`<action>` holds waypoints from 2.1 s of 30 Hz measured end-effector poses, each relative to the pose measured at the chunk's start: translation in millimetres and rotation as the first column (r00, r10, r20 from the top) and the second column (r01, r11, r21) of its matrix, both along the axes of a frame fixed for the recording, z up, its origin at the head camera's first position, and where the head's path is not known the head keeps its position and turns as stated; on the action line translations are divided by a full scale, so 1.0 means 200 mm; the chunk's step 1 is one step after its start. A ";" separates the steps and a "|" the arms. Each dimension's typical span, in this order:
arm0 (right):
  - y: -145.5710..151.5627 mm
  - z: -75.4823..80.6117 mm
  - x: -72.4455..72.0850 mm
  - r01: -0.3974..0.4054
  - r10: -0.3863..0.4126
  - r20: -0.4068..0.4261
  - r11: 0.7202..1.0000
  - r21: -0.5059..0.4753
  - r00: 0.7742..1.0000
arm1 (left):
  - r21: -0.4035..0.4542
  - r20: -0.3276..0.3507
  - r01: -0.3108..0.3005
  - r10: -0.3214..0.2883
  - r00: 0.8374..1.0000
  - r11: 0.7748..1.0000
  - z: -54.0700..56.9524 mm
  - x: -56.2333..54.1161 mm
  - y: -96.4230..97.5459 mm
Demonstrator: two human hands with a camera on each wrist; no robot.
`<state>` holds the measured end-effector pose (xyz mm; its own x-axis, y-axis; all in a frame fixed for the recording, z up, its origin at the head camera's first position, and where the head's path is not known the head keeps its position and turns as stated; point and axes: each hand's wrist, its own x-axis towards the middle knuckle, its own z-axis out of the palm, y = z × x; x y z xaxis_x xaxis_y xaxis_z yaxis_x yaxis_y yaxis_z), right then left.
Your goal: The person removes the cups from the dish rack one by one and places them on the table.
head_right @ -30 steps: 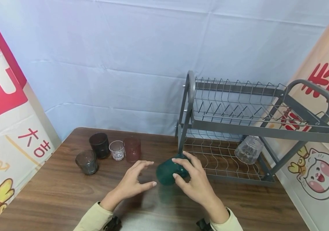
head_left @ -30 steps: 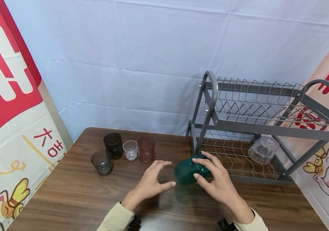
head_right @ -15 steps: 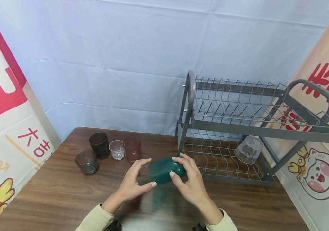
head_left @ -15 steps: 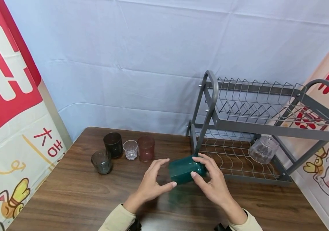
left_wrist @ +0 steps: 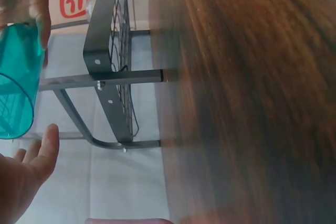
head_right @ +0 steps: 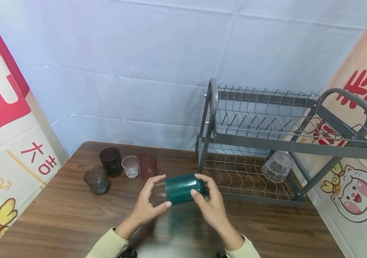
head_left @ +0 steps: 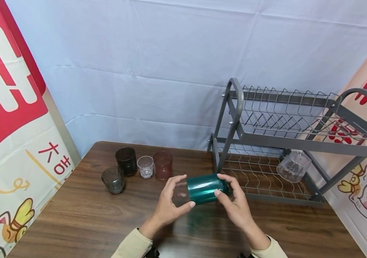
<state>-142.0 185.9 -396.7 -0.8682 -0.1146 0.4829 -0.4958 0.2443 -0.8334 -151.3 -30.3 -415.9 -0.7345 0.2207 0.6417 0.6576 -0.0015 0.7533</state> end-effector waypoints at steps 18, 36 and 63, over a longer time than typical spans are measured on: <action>-0.04 -0.06 -0.04 -0.025 0.068 0.184 0.973 -0.228 0.981 | 0.079 -0.057 -0.001 0.005 0.998 0.997 -0.01 0.01 0.01; -0.05 -0.03 -0.02 -0.048 0.104 0.241 0.973 -0.226 0.965 | 0.099 -0.112 -0.014 0.025 0.993 0.995 0.00 0.00 0.00; 0.10 0.00 -0.04 -0.033 -0.001 0.114 0.955 0.295 0.993 | -0.148 -0.117 -0.172 0.156 0.981 0.974 0.09 0.01 -0.18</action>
